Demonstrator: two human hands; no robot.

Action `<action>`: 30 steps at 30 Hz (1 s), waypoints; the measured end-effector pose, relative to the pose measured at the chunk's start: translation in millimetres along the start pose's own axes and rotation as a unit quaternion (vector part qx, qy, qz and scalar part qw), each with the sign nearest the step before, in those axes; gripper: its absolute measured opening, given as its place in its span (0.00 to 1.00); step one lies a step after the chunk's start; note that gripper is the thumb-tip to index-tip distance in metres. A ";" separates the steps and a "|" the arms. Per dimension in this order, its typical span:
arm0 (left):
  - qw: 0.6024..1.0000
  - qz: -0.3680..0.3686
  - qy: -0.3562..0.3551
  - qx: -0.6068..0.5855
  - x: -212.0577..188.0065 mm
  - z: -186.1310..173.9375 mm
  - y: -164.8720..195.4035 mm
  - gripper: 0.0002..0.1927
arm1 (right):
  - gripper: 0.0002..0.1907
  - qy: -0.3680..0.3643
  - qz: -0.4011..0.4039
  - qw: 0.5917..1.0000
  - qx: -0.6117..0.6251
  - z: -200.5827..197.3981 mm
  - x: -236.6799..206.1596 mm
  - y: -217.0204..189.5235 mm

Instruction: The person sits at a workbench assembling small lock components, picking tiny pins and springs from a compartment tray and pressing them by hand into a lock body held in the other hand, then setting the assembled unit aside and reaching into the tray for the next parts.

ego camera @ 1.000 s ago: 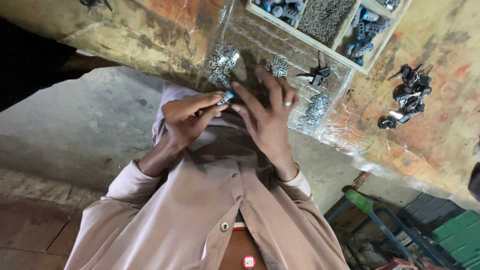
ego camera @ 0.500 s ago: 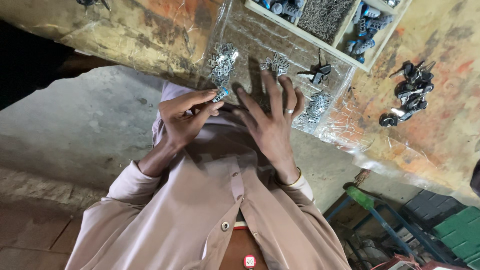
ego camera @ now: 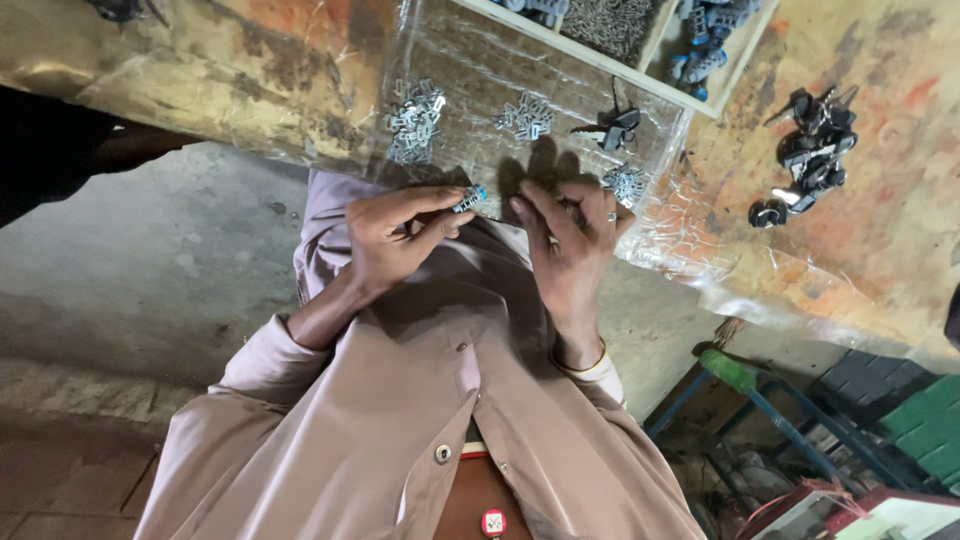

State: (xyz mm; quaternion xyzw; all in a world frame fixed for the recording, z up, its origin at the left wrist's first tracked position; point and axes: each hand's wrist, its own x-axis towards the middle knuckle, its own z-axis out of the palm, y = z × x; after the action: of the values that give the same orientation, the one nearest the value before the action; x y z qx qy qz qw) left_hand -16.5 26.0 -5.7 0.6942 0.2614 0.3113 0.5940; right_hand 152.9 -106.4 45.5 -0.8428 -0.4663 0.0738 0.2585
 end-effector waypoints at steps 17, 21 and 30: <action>0.998 -0.006 -0.057 0.032 2.9 10.6 0.5 0.13 | 0.11 0.015 -0.040 0.976 0.214 0.6 -14.0 3.9; 0.995 0.014 -0.060 0.073 3.1 11.1 2.7 0.14 | 0.11 0.001 -0.007 0.963 0.270 4.5 -11.1 -7.6; 0.985 0.097 -0.080 0.116 3.0 7.1 5.1 0.15 | 0.15 -0.012 0.100 0.951 0.293 5.9 -6.4 -19.4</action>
State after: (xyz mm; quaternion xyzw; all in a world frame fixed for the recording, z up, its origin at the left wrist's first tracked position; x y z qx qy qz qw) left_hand -9.2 22.7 -1.0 0.8031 0.1787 0.2782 0.4957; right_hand 132.6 -101.1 49.5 -0.7711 -0.3408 0.2426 0.4799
